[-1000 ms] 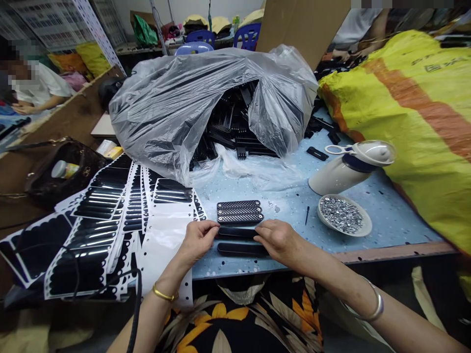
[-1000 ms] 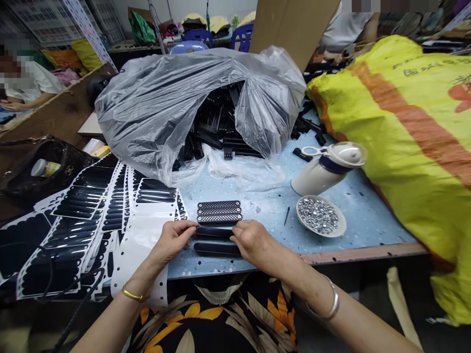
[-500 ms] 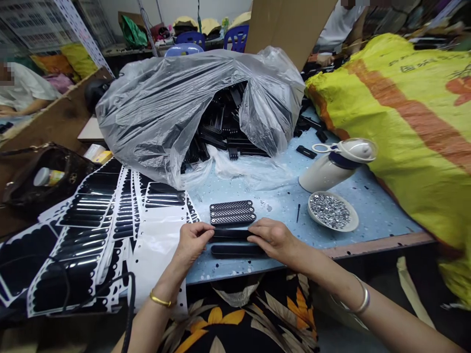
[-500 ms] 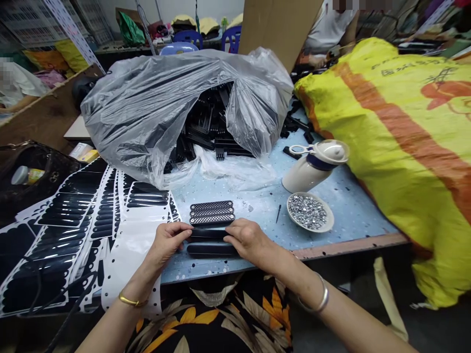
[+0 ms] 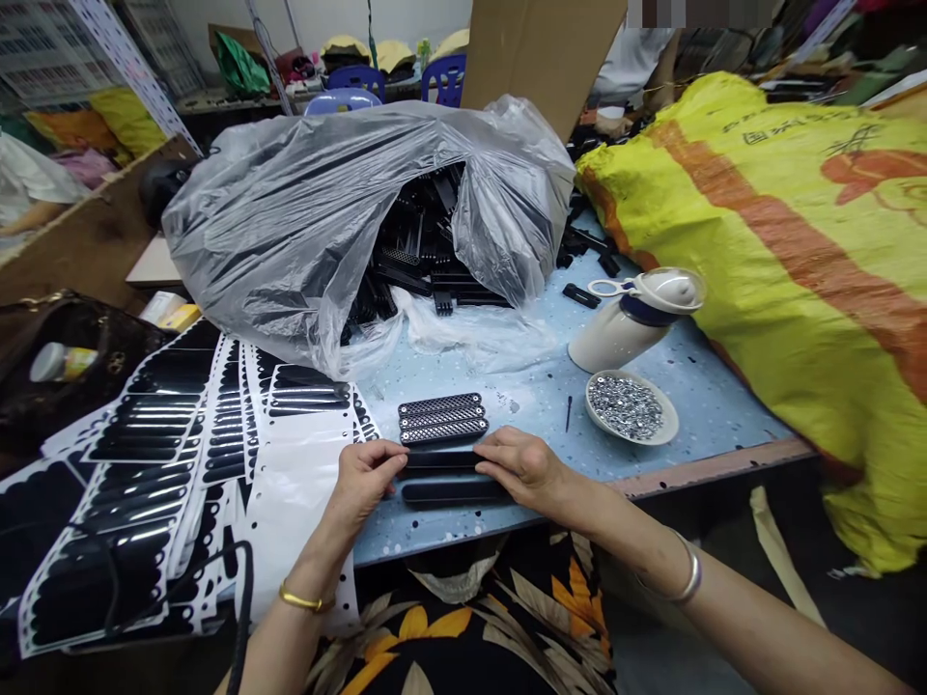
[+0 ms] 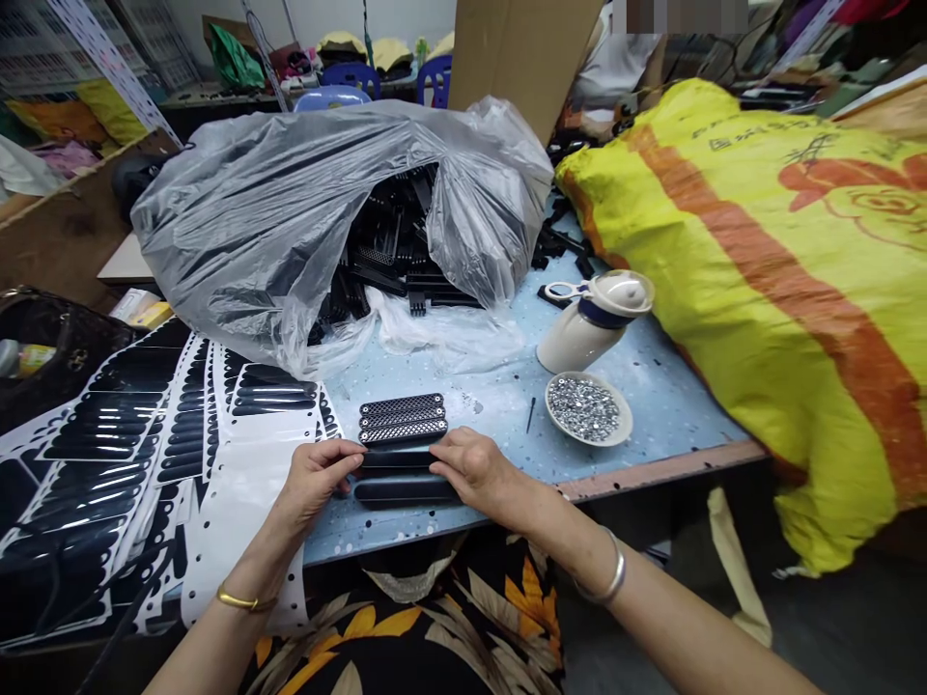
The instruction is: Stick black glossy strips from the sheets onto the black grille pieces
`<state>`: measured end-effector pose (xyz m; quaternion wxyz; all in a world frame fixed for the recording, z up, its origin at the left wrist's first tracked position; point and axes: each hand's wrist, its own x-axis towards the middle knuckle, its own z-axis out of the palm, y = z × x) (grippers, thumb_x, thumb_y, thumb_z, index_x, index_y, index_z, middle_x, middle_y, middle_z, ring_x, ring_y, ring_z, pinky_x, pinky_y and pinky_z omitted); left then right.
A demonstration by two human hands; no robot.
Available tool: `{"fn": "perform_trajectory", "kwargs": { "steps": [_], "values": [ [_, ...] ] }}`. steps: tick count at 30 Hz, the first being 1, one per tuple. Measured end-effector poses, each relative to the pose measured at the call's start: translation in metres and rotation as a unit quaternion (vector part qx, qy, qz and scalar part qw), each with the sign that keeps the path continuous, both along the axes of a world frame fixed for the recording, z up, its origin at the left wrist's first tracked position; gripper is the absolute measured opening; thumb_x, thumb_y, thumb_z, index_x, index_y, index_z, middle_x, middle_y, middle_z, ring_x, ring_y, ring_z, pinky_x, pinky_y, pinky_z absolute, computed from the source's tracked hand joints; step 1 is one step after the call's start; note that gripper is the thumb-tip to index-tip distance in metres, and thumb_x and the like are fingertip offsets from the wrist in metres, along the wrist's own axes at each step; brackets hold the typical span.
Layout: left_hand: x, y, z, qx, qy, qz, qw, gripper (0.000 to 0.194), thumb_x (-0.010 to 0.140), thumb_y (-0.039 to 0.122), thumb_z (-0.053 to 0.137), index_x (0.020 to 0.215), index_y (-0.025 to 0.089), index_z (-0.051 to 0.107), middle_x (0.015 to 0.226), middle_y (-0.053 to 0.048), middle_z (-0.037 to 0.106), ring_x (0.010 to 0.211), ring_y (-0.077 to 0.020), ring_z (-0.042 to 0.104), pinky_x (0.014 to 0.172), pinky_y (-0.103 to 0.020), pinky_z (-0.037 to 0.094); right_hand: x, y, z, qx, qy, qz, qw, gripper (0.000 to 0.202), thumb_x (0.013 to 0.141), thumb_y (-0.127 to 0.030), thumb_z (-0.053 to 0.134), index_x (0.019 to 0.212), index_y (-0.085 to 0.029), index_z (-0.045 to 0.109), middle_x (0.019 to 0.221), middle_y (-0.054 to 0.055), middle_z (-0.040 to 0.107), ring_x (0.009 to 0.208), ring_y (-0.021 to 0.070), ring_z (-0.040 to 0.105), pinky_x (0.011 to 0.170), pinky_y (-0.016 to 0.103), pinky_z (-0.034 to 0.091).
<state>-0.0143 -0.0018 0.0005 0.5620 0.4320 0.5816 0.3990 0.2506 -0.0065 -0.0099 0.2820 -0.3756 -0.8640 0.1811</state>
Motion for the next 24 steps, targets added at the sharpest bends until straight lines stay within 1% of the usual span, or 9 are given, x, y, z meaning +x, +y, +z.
{"fn": "perform_trajectory", "kwargs": {
  "steps": [4, 9, 13, 15, 17, 19, 20, 22, 24],
  "values": [
    [0.0, 0.0, -0.001, 0.005, 0.0, 0.003, 1.0, 0.02, 0.057, 0.033, 0.076, 0.066, 0.015, 0.079, 0.056, -0.002, 0.067, 0.049, -0.0122, 0.056, 0.038, -0.019, 0.045, 0.0, -0.001, -0.002, 0.016, -0.002, -0.003, 1.0, 0.023, 0.099, -0.018, 0.054, 0.11, -0.015, 0.073, 0.089, 0.011, 0.071, 0.082, 0.0215, 0.067, 0.068, 0.034, 0.06],
    [0.001, 0.0, 0.0, 0.005, 0.0, 0.007, 1.0, 0.019, 0.055, 0.032, 0.076, 0.064, 0.016, 0.078, 0.057, -0.003, 0.067, 0.05, -0.0124, 0.056, 0.038, -0.019, 0.046, -0.001, -0.001, -0.007, 0.021, 0.009, -0.008, 1.0, 0.022, 0.098, -0.021, 0.056, 0.11, -0.016, 0.073, 0.087, 0.01, 0.072, 0.081, 0.0213, 0.068, 0.069, 0.034, 0.06],
    [0.002, 0.0, 0.0, 0.007, -0.001, 0.01, 1.0, 0.019, 0.055, 0.032, 0.076, 0.064, 0.016, 0.078, 0.057, -0.003, 0.067, 0.049, -0.0123, 0.056, 0.039, -0.019, 0.045, 0.003, -0.004, -0.006, 0.033, 0.033, -0.034, 0.998, 0.021, 0.099, -0.024, 0.056, 0.107, -0.016, 0.073, 0.085, 0.01, 0.072, 0.077, 0.0206, 0.069, 0.068, 0.033, 0.06],
    [0.002, 0.0, -0.001, 0.01, 0.001, 0.008, 1.0, 0.019, 0.056, 0.033, 0.075, 0.064, 0.016, 0.078, 0.056, -0.002, 0.066, 0.048, -0.0124, 0.056, 0.039, -0.02, 0.045, 0.009, -0.01, -0.005, 0.054, 0.05, -0.072, 0.995, 0.021, 0.099, -0.026, 0.056, 0.107, -0.016, 0.073, 0.086, 0.01, 0.073, 0.076, 0.0205, 0.07, 0.067, 0.033, 0.06],
    [0.001, 0.0, -0.002, 0.012, 0.006, 0.001, 1.0, 0.02, 0.056, 0.033, 0.075, 0.065, 0.015, 0.077, 0.055, -0.002, 0.065, 0.047, -0.013, 0.056, 0.039, -0.021, 0.045, 0.015, -0.016, -0.006, 0.073, 0.065, -0.125, 0.987, 0.021, 0.099, -0.025, 0.055, 0.105, -0.017, 0.073, 0.084, 0.009, 0.073, 0.074, 0.0198, 0.07, 0.066, 0.031, 0.059],
    [0.001, 0.0, -0.003, 0.015, 0.013, -0.007, 1.0, 0.021, 0.057, 0.034, 0.074, 0.067, 0.015, 0.077, 0.054, -0.002, 0.065, 0.047, -0.0136, 0.056, 0.04, -0.022, 0.046, 0.017, -0.023, -0.008, 0.073, 0.071, -0.181, 0.978, 0.021, 0.098, -0.024, 0.055, 0.1, -0.017, 0.074, 0.076, 0.007, 0.071, 0.066, 0.018, 0.068, 0.061, 0.029, 0.056],
    [0.0, 0.0, -0.003, 0.018, 0.017, -0.011, 1.0, 0.022, 0.058, 0.034, 0.073, 0.067, 0.015, 0.077, 0.054, -0.002, 0.065, 0.048, -0.0139, 0.056, 0.041, -0.022, 0.046, 0.016, -0.026, -0.01, 0.064, 0.07, -0.21, 0.973, 0.022, 0.098, -0.026, 0.055, 0.097, -0.017, 0.075, 0.071, 0.005, 0.069, 0.06, 0.0167, 0.066, 0.057, 0.028, 0.054],
    [0.0, 0.0, -0.005, 0.027, 0.028, -0.022, 0.999, 0.023, 0.059, 0.036, 0.073, 0.068, 0.015, 0.076, 0.054, -0.002, 0.064, 0.048, -0.0143, 0.056, 0.042, -0.023, 0.046, 0.008, -0.028, -0.012, 0.032, 0.049, -0.264, 0.963, 0.026, 0.095, -0.037, 0.06, 0.094, -0.016, 0.075, 0.064, 0.003, 0.067, 0.05, 0.0149, 0.061, 0.051, 0.027, 0.05],
    [0.001, 0.0, -0.007, 0.045, 0.051, -0.035, 0.997, 0.023, 0.061, 0.038, 0.072, 0.067, 0.015, 0.076, 0.053, -0.002, 0.063, 0.049, -0.0142, 0.055, 0.044, -0.024, 0.044, -0.005, -0.026, -0.012, -0.006, -0.008, -0.308, 0.951, 0.038, 0.088, -0.051, 0.067, 0.094, -0.015, 0.076, 0.064, 0.004, 0.068, 0.049, 0.016, 0.061, 0.052, 0.029, 0.049]
  ]
}}
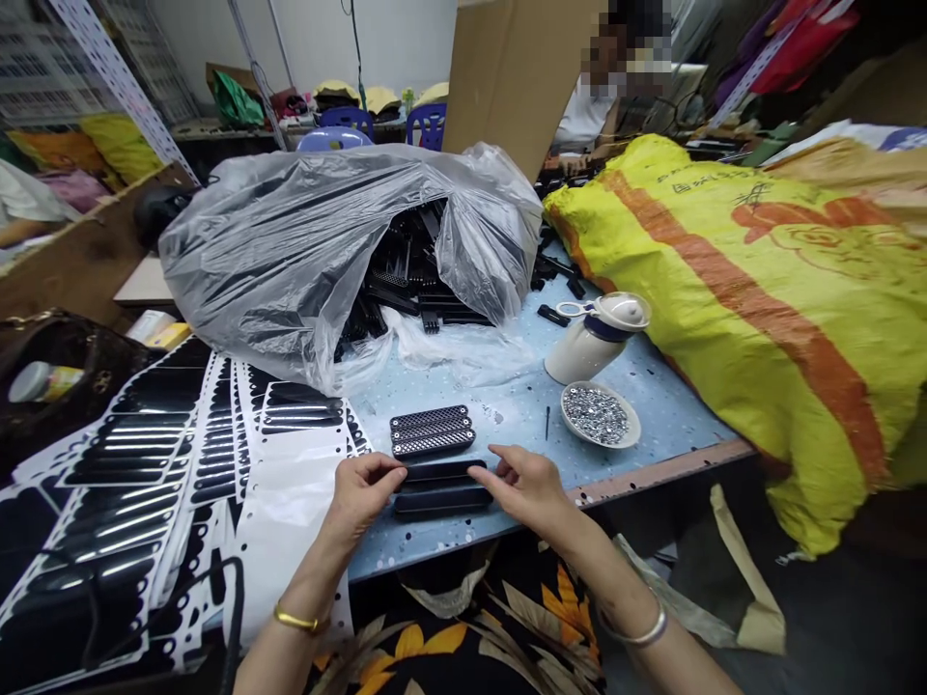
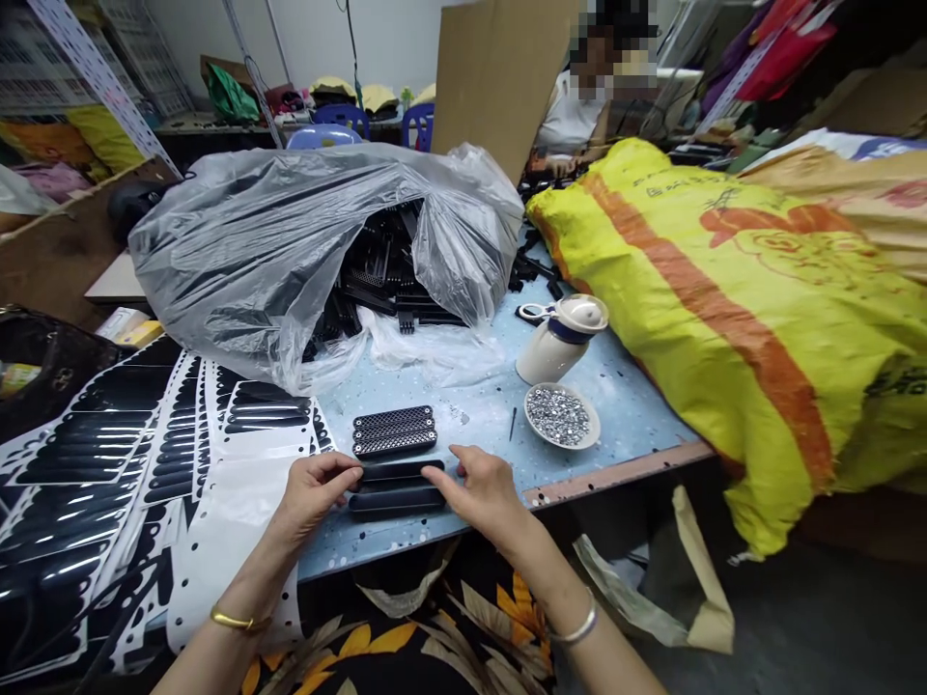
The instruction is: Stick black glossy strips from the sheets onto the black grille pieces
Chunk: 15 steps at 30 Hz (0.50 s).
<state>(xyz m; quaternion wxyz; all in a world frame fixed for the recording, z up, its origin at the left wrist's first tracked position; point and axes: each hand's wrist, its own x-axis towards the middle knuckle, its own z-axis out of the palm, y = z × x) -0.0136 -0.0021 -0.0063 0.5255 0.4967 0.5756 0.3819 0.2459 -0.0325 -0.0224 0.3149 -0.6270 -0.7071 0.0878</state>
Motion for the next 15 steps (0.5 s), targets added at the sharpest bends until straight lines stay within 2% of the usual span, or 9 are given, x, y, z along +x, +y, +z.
{"fn": "perform_trajectory", "kwargs": {
  "steps": [3, 6, 10, 12, 15],
  "values": [
    [0.004, -0.001, -0.003, 0.039, 0.051, -0.009, 0.998, 0.018, 0.061, 0.035, 0.071, 0.061, 0.017, 0.073, 0.051, 0.0, 0.061, 0.049, -0.0128, 0.051, 0.048, -0.024, 0.04, -0.019, 0.008, 0.009, -0.085, -0.09, -0.042, 0.991, 0.049, 0.077, -0.063, 0.072, 0.089, -0.016, 0.076, 0.069, 0.007, 0.071, 0.059, 0.0225, 0.067, 0.059, 0.032, 0.05],
    [0.01, -0.003, -0.005, 0.058, 0.09, -0.021, 0.994, 0.014, 0.062, 0.032, 0.069, 0.059, 0.018, 0.068, 0.048, 0.003, 0.056, 0.048, -0.0124, 0.05, 0.052, -0.024, 0.038, -0.033, 0.016, 0.025, -0.147, -0.149, -0.057, 0.976, 0.049, 0.077, -0.067, 0.07, 0.08, -0.018, 0.075, 0.077, 0.01, 0.074, 0.072, 0.0275, 0.072, 0.065, 0.033, 0.051],
    [0.014, -0.006, -0.002, 0.075, 0.119, -0.041, 0.989, 0.015, 0.062, 0.033, 0.07, 0.06, 0.02, 0.065, 0.049, 0.005, 0.053, 0.05, -0.0133, 0.05, 0.055, -0.025, 0.038, -0.045, 0.018, 0.033, -0.165, -0.193, -0.058, 0.966, 0.05, 0.075, -0.067, 0.07, 0.082, -0.018, 0.073, 0.083, 0.013, 0.074, 0.078, 0.0307, 0.072, 0.068, 0.035, 0.051],
    [0.013, -0.006, -0.002, 0.078, 0.117, -0.046, 0.989, 0.015, 0.062, 0.033, 0.07, 0.06, 0.02, 0.064, 0.049, 0.005, 0.053, 0.051, -0.0136, 0.05, 0.056, -0.025, 0.038, -0.045, 0.017, 0.028, -0.152, -0.18, -0.055, 0.97, 0.049, 0.073, -0.066, 0.071, 0.08, -0.018, 0.073, 0.083, 0.014, 0.073, 0.078, 0.0311, 0.071, 0.068, 0.036, 0.051],
    [0.011, -0.006, -0.004, 0.059, 0.093, -0.042, 0.993, 0.017, 0.063, 0.034, 0.07, 0.057, 0.02, 0.063, 0.048, 0.005, 0.052, 0.051, -0.0136, 0.05, 0.055, -0.025, 0.038, -0.033, 0.015, 0.013, -0.136, -0.053, -0.063, 0.987, 0.039, 0.074, -0.058, 0.068, 0.073, -0.019, 0.072, 0.077, 0.013, 0.074, 0.071, 0.0281, 0.07, 0.066, 0.036, 0.052]
  ]
}}
